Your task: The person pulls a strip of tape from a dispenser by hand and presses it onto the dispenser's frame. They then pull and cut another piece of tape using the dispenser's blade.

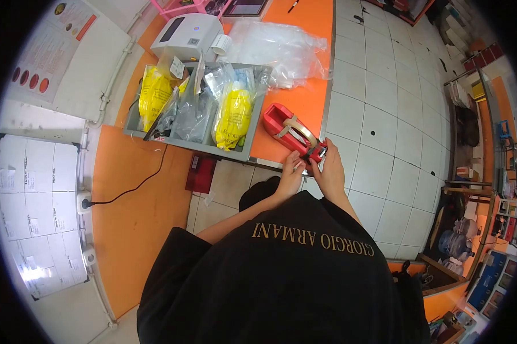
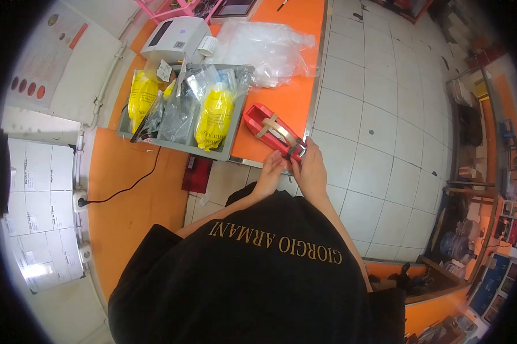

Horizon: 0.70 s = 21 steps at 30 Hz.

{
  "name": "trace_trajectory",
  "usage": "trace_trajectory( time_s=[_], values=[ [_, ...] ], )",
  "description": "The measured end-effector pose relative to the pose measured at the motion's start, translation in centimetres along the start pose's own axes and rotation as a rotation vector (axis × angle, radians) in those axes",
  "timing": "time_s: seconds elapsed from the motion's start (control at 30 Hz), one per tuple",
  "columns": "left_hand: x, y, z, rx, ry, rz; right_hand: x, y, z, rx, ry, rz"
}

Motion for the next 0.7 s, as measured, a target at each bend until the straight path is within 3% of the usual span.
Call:
trace_trajectory(
  time_s=[0.07, 0.2, 0.3, 0.37, 0.4, 0.47, 0.7],
  values=[
    [0.1, 0.1, 1.5, -0.094, -0.030, 0.061, 0.0, 0.0, 0.1, -0.001, -0.009, 0.008],
    [-0.2, 0.6, 3.1, 0.052, 0.061, 0.113, 0.0, -0.1, 0.0, -0.005, 0.003, -0.006],
    [-0.6, 1.9, 2.6, -0.089, 0.050, 0.227, 0.1, 0.0, 0.0, -0.010, 0.019, -0.022],
    [-0.1, 1.5, -1.7, 0.004, 0.271, -0.002, 0.1, 0.1, 0.1, -0.011, 0.023, -0.029],
    [0.0, 1.2, -3.6, 0.003, 0.270, 0.002, 0.1, 0.1, 0.1, -0.011, 0.016, -0.026],
    [-0.4, 0.6, -6.7, -0.028, 0.044, -0.104, 0.2, 0.2, 0.2, -0.010, 0.005, -0.022],
    [-2.1, -0.1, -5.4, -0.029, 0.066, -0.138, 0.0, 0.2, 0.4, 0.013, 0.038, -0.054]
  ],
)
Point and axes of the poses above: each hand's wrist, its own x-axis away from the middle knuckle, its own y-axis out of the back of the hand, z = x × y, the point moved 1 cm from there along -x, towards the middle knuckle, and after that the axes turned 7 degrees about -y, right-handed, at the moved point
